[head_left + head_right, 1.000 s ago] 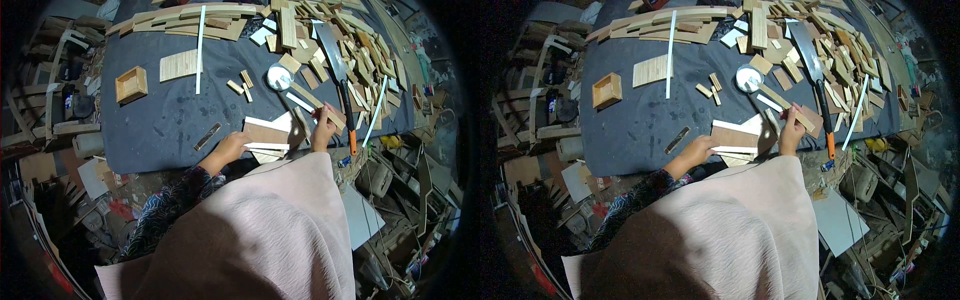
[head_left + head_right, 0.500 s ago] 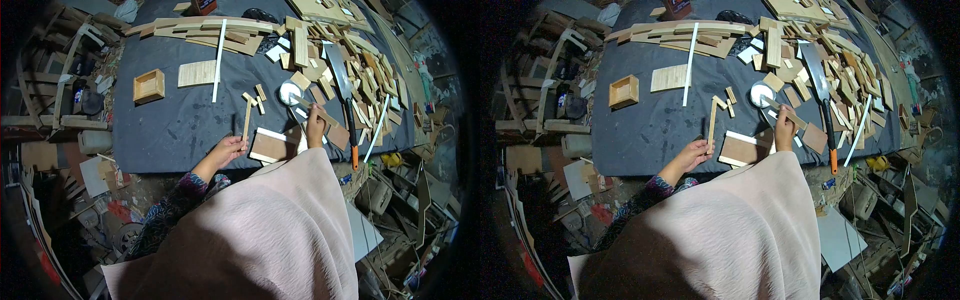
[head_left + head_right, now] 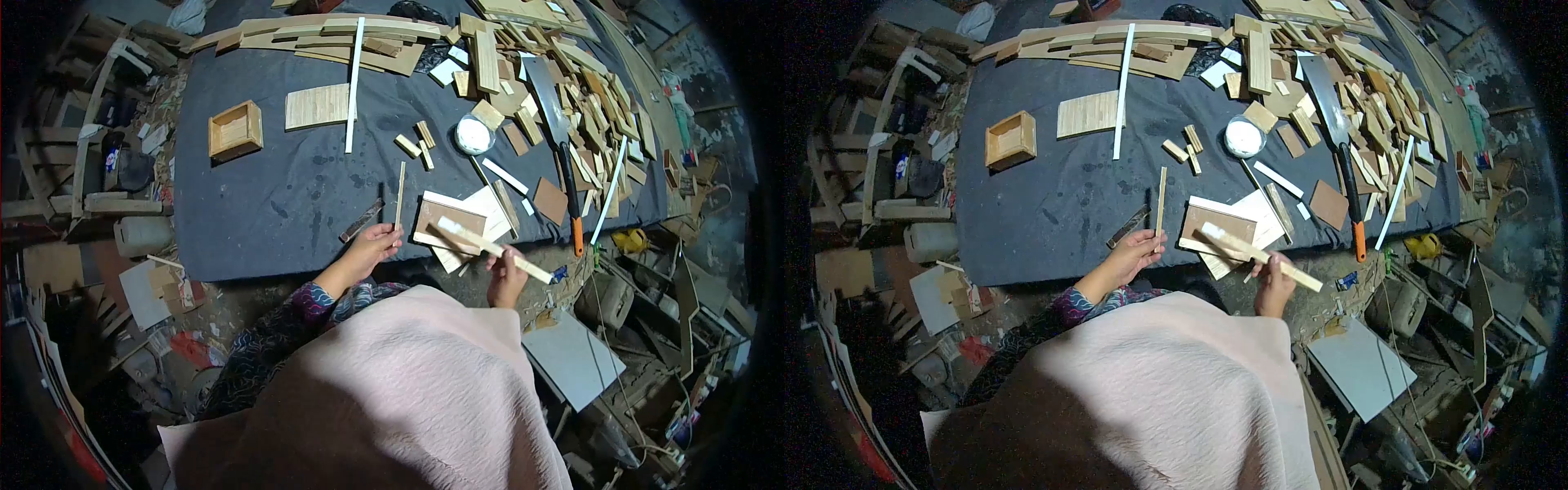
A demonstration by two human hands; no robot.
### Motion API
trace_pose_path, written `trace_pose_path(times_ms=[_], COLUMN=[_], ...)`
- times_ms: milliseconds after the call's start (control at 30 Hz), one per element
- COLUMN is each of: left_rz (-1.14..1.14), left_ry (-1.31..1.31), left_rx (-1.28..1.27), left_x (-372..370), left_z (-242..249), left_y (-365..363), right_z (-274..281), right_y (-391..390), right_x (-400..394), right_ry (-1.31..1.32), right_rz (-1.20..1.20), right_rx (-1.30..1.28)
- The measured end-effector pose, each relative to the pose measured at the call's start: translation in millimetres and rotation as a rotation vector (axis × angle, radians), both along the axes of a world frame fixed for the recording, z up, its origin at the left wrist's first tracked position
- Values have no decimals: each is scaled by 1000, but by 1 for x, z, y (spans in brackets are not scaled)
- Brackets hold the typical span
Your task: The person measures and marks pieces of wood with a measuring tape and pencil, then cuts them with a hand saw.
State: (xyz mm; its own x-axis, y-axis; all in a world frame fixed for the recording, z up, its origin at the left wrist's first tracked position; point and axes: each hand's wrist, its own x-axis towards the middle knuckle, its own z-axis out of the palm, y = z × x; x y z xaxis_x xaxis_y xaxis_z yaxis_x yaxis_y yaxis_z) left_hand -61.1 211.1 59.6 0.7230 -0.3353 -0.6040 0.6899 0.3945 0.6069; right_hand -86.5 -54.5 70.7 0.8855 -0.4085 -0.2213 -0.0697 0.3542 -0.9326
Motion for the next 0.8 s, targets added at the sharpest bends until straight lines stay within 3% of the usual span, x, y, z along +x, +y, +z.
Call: trace_pose_path(times_ms=[233,467,600,800], left_rz=[-9,-11,-11,1], left_ry=[2,12,20,3], left_rx=[-1,10,6,-22], left_x=[-5,-13,-18,-20], left_z=[-8,-4,-4,0], left_y=[11,25,27,33], right_z=[-18,-29,-24,-23], right_y=[38,32,47,38], right_x=[-35,-48,-45,-49], right_ry=[48,31,7,24], right_rz=[33,-117,-43,-218], right_rx=[-29,-33,-48,-57])
